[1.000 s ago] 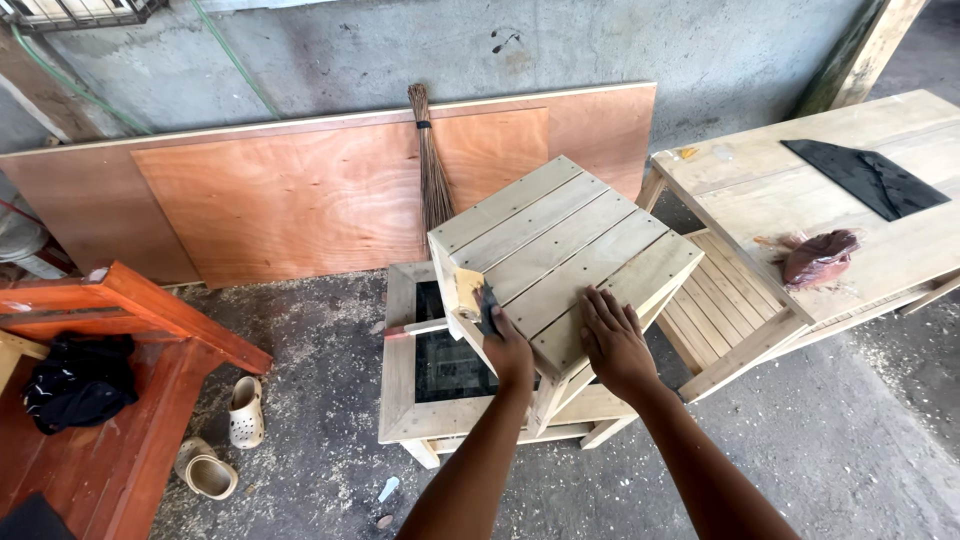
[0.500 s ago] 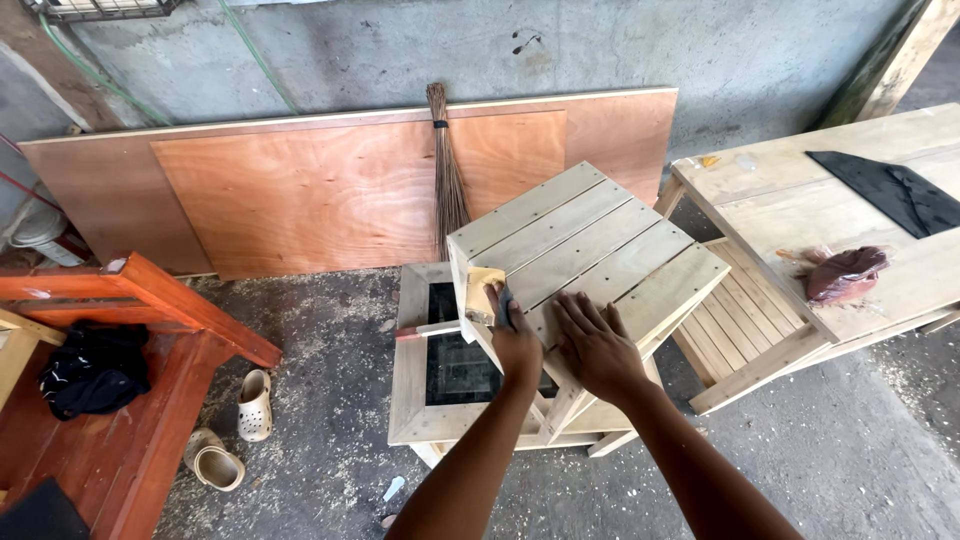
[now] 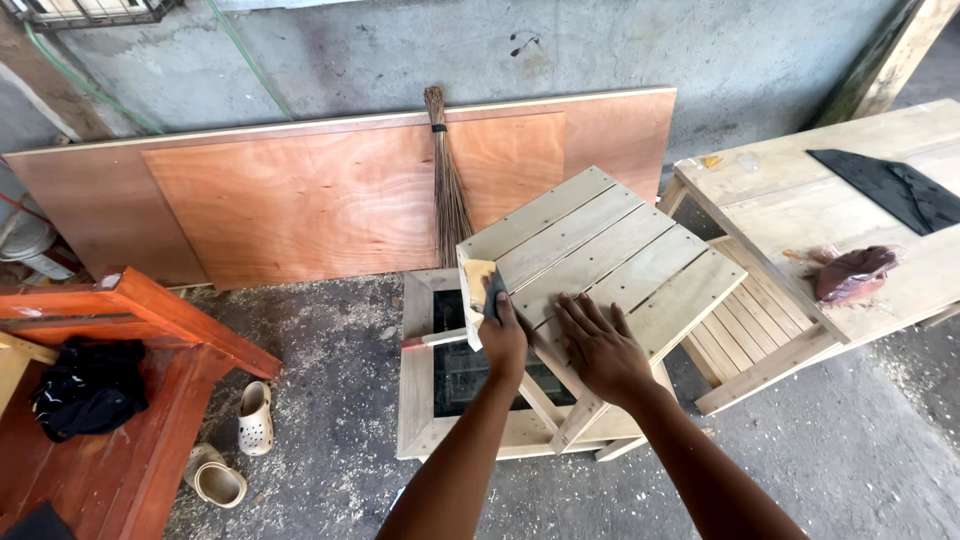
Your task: The person sands a small slatted wooden stool, first rubbing the sanding block over the top while it rests on a red workbench, then carrying the stool to the floor and sanding its top, edges and sides, rotating it to reach different faces.
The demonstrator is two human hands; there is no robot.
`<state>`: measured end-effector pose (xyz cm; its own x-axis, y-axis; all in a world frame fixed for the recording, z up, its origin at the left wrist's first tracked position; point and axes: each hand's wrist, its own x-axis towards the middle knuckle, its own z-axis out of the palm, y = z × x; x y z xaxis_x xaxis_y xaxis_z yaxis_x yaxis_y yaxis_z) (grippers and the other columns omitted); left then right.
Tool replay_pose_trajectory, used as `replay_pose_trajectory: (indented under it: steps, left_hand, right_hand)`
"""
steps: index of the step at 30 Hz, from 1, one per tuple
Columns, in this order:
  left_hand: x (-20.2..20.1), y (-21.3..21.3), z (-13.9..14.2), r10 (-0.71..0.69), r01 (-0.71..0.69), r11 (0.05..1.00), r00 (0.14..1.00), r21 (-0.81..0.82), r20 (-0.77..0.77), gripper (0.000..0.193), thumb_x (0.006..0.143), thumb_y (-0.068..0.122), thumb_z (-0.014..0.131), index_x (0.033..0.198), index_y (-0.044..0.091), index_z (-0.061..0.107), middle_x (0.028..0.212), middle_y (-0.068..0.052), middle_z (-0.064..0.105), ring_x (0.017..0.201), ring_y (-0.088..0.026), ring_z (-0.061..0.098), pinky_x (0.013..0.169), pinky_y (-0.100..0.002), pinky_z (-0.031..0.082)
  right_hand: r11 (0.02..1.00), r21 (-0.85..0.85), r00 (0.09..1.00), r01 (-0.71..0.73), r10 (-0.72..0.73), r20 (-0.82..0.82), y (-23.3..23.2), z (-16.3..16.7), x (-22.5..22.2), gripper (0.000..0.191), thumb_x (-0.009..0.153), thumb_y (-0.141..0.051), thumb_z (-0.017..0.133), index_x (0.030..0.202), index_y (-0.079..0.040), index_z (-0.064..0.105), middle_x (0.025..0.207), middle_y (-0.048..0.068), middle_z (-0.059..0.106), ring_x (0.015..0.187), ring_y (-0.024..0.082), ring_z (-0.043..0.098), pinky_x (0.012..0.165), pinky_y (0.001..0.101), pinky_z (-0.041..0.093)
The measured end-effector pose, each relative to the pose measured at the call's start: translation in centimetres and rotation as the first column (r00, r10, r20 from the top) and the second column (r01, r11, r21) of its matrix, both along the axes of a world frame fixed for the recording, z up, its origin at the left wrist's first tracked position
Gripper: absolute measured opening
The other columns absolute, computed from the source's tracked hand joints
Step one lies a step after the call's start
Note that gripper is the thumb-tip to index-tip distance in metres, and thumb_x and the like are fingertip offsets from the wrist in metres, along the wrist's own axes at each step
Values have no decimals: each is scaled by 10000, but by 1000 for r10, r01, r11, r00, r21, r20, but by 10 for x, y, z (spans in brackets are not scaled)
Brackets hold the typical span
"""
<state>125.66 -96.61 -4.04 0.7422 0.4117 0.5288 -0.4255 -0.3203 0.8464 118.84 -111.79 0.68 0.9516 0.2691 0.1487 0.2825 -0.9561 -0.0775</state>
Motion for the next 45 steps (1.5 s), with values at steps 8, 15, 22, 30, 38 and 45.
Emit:
replay_pose_trajectory:
  steps: [8, 15, 22, 30, 38, 45]
  left_hand:
    - [-100, -29, -23, -320, 325, 944, 944, 56, -72, 464, 1164, 204, 367, 1559, -37, 407, 1567, -327, 505, 1441, -414, 503, 1116, -446, 485]
    - [44, 20, -4, -172, 55, 978, 768, -203, -617, 525, 1164, 410, 471, 1203, -58, 708, 872, -219, 795, 695, -271, 750, 589, -421, 582]
    - [-1, 19, -4, -350, 238, 936, 695, -259, -628, 650, 1026, 341, 310, 1655, 204, 222, 1569, -66, 462, 967, -387, 752, 809, -448, 639]
    - [30, 24, 3, -327, 302, 945, 875, -124, -358, 534, 1046, 253, 348, 1557, 101, 346, 1683, -105, 238, 1500, -333, 324, 1128, -386, 458]
    - [30, 21, -4, -263, 253, 965, 944, -74, -202, 549, 1075, 230, 331, 1591, 49, 290, 1669, -161, 298, 1554, -353, 204, 1233, -418, 290]
    - [-15, -3, -9, -333, 332, 943, 941, -32, -53, 532, 1138, 269, 277, 1603, 13, 318, 1722, -217, 225, 1608, -403, 168, 1288, -497, 191]
  right_hand:
    - [997, -80, 1000, 9, -11, -16, 16, 0, 21, 649, 1004, -421, 351, 1610, -253, 192, 1691, -62, 154, 1547, 203, 92, 1239, 477, 45]
    - [999, -39, 997, 16, -19, -70, 22, 7, 20, 619, 1018, -410, 370, 1606, -301, 211, 1689, -110, 153, 1554, 182, 75, 1248, 493, 15]
    - [999, -13, 999, -38, 38, -35, 38, 19, 33, 601, 1020, -403, 388, 1596, -293, 259, 1684, -98, 190, 1551, 184, 111, 1239, 531, 18]
    - [998, -14, 998, -58, 58, 11, 46, 20, 46, 588, 1024, -381, 385, 1593, -269, 286, 1677, -81, 214, 1547, 182, 146, 1234, 544, 41]
    - [999, -32, 999, -20, 18, -36, 46, 21, 47, 592, 1016, -398, 379, 1589, -293, 274, 1671, -91, 210, 1543, 166, 129, 1234, 527, 28]
    - [1000, -18, 997, 20, -21, -77, 48, 23, 45, 581, 1026, -433, 360, 1583, -290, 276, 1678, -95, 197, 1545, 154, 118, 1242, 499, 16]
